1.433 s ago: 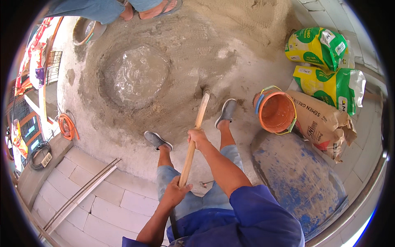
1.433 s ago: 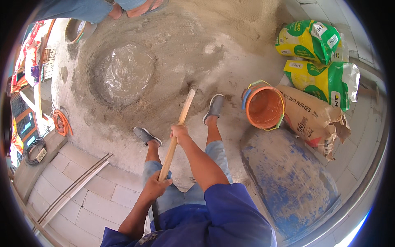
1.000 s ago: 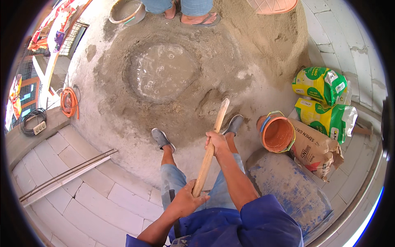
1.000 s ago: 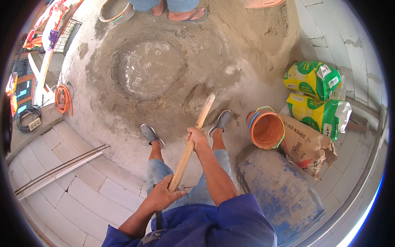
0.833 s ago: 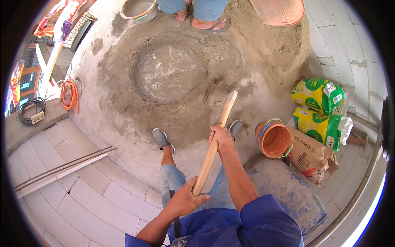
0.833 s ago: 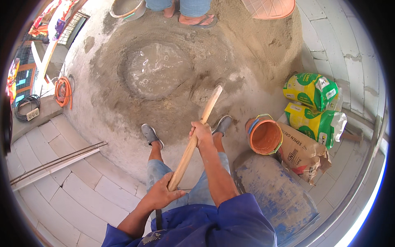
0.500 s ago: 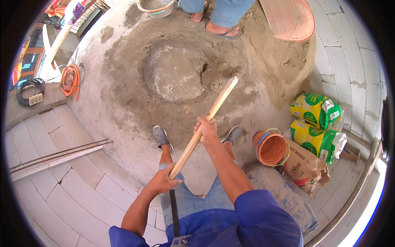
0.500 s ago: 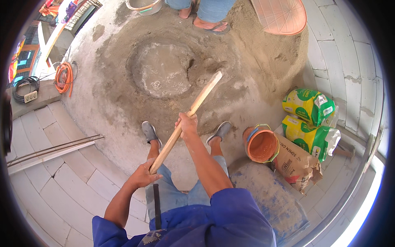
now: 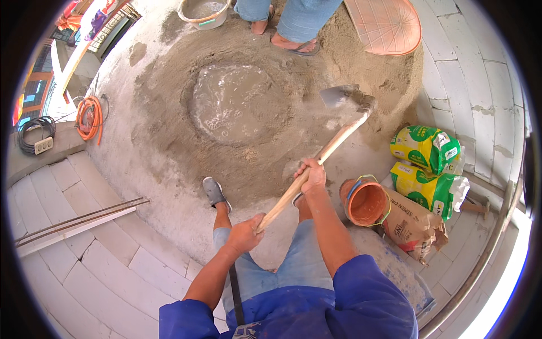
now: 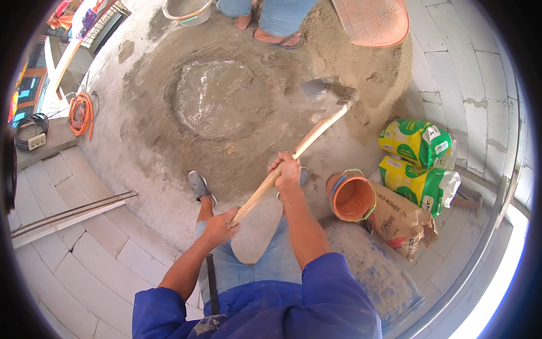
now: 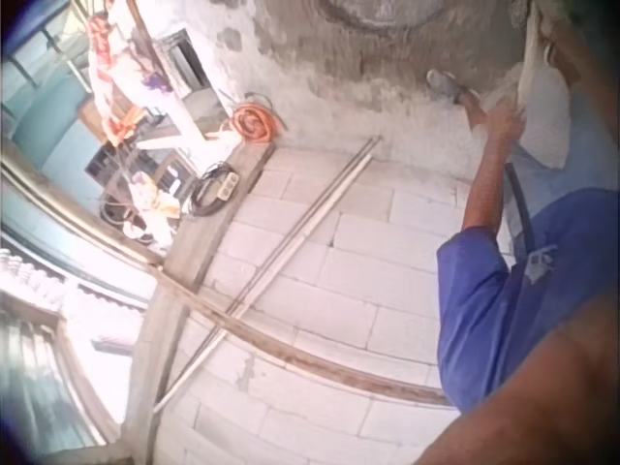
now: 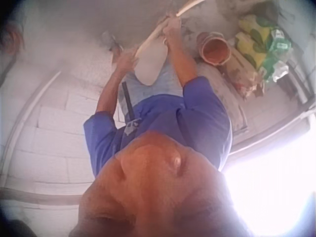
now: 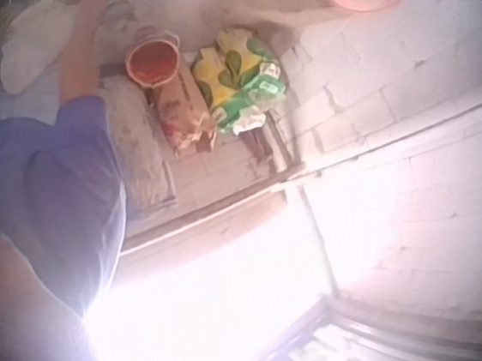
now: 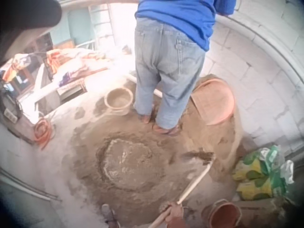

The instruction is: The person mixes sand and cement on a tiled floor using a hoe, adding water from a bucket and scooping cement powder from a bag. They wash their hands in a bucket of water and continue mixing the concrete with a coworker nearby.

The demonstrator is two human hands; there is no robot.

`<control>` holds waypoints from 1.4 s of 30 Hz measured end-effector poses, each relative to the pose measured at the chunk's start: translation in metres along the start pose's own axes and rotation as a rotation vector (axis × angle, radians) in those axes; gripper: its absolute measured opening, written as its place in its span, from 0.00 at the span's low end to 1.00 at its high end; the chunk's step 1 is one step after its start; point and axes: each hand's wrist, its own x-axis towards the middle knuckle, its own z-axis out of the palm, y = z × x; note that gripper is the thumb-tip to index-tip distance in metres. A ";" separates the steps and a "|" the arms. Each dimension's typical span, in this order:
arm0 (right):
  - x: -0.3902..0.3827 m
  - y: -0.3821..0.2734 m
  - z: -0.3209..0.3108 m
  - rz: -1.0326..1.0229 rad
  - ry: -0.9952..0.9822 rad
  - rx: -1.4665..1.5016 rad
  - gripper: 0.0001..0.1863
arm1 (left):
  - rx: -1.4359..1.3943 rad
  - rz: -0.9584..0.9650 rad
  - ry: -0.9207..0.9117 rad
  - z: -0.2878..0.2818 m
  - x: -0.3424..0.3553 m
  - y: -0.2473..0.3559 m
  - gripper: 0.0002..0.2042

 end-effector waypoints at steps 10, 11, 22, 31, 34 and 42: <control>0.062 -0.018 -0.121 0.212 0.115 -0.286 0.09 | -0.579 -0.162 -0.209 0.035 0.013 0.136 0.30; 0.065 -0.014 -0.126 0.257 0.099 -0.313 0.11 | -0.671 -0.177 -0.217 0.030 0.012 0.139 0.31; 0.036 0.068 -0.118 0.577 0.021 -0.149 0.09 | 0.248 -0.708 0.107 0.072 -0.089 -0.012 0.46; -0.090 -0.001 -0.101 0.510 -0.244 -0.266 0.04 | 0.159 -0.946 0.054 0.043 -0.072 -0.020 0.42; -0.128 -0.008 -0.104 0.448 -0.191 -0.221 0.11 | 0.117 -0.952 0.029 0.032 -0.072 -0.026 0.41; -0.221 -0.025 -0.086 0.303 -0.046 -0.457 0.22 | 0.035 -0.918 0.080 0.003 -0.087 -0.048 0.38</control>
